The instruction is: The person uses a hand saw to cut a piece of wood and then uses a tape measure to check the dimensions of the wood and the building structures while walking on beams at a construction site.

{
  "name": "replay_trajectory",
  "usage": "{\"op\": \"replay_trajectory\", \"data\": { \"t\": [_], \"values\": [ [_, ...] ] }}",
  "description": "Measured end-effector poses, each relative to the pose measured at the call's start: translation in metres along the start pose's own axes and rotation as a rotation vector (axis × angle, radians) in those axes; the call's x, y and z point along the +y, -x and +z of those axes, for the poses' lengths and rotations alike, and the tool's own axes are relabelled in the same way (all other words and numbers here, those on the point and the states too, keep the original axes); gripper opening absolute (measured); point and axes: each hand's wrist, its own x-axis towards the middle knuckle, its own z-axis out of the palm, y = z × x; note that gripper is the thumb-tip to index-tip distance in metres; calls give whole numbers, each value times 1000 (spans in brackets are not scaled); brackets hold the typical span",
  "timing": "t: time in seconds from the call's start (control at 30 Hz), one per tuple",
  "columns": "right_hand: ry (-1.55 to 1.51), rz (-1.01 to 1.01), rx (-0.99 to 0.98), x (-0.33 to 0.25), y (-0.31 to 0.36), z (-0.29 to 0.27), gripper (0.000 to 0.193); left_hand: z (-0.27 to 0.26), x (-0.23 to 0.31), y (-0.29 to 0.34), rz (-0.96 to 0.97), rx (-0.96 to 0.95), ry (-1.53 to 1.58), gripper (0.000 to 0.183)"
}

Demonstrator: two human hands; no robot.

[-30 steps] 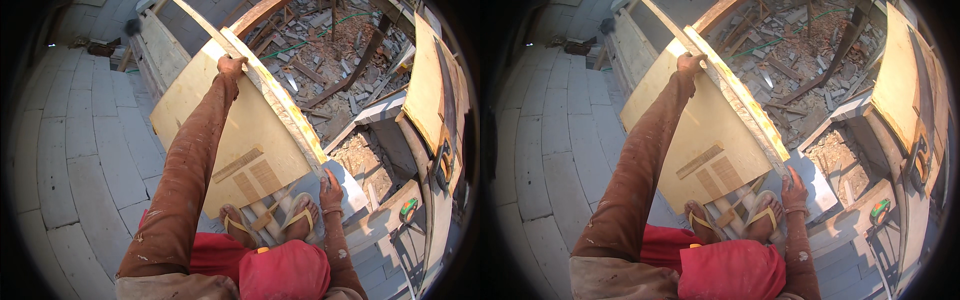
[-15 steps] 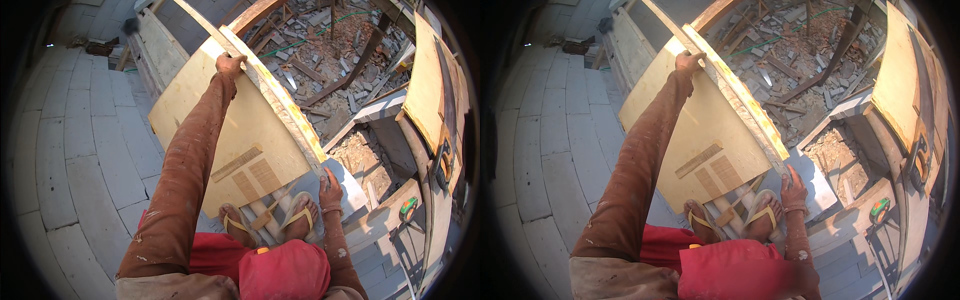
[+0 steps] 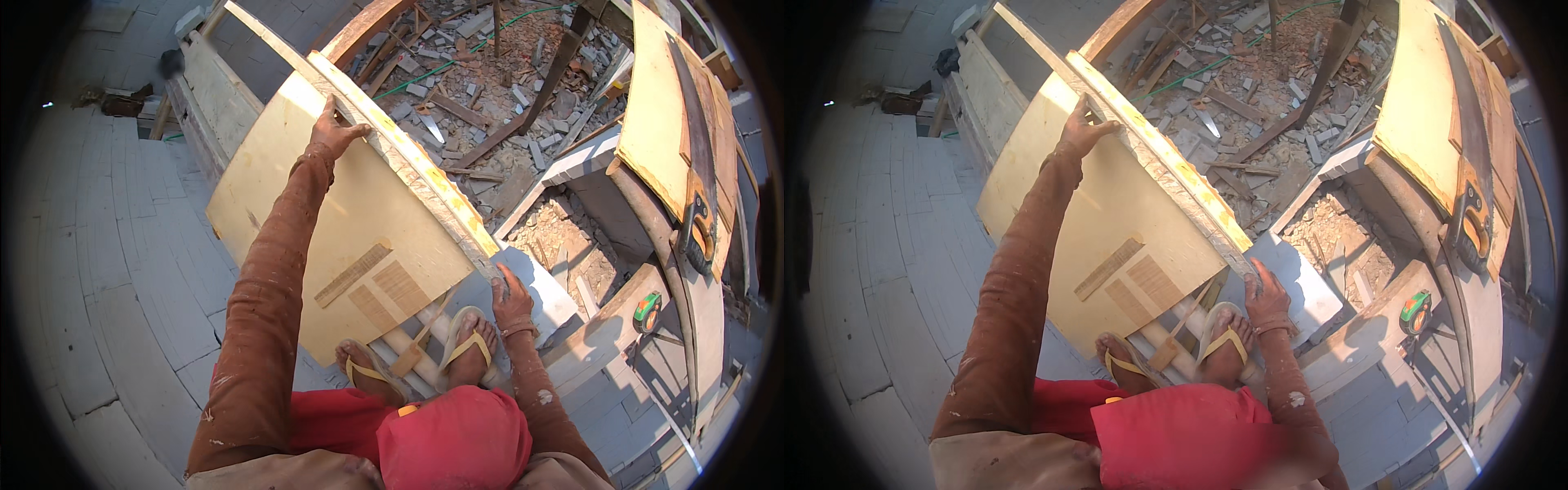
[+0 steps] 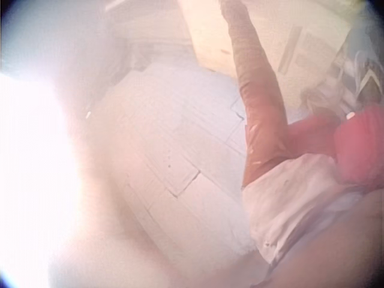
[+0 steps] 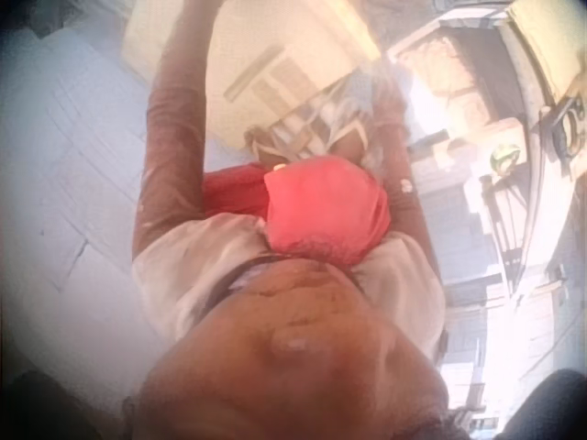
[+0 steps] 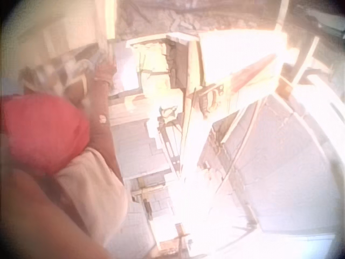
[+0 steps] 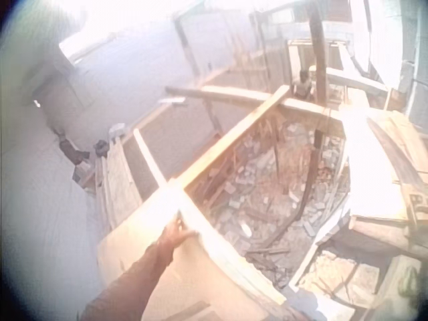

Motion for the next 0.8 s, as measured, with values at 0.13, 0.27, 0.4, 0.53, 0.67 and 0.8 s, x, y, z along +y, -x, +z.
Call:
{"op": "replay_trajectory", "data": {
  "t": [0.13, 0.27, 0.4, 0.53, 0.67, 0.8],
  "values": [
    [0, -17, -52, -7, 0, 7, 31, -11, 14, 33, -89, -187, 36, 123],
    [-8, -6, -36, -1, 2, 2, 31, 24, 3, 26, 11, -113, -56, 137],
    [1, 15, -55, -7, 5, 3, 32, 26, 16, 32, -137, -110, 394, 144],
    [3, 10, -138, -13, 0, 3, 38, 33, -27, 11, -219, -84, 45, 150],
    [154, -256, 139, -42, -23, -66, 44, 23, 29, 29, -310, -124, -253, 149],
    [437, -269, 759, -68, -46, -185, 46, 13, 37, 31, -338, -114, -302, 145]
  ]
}}
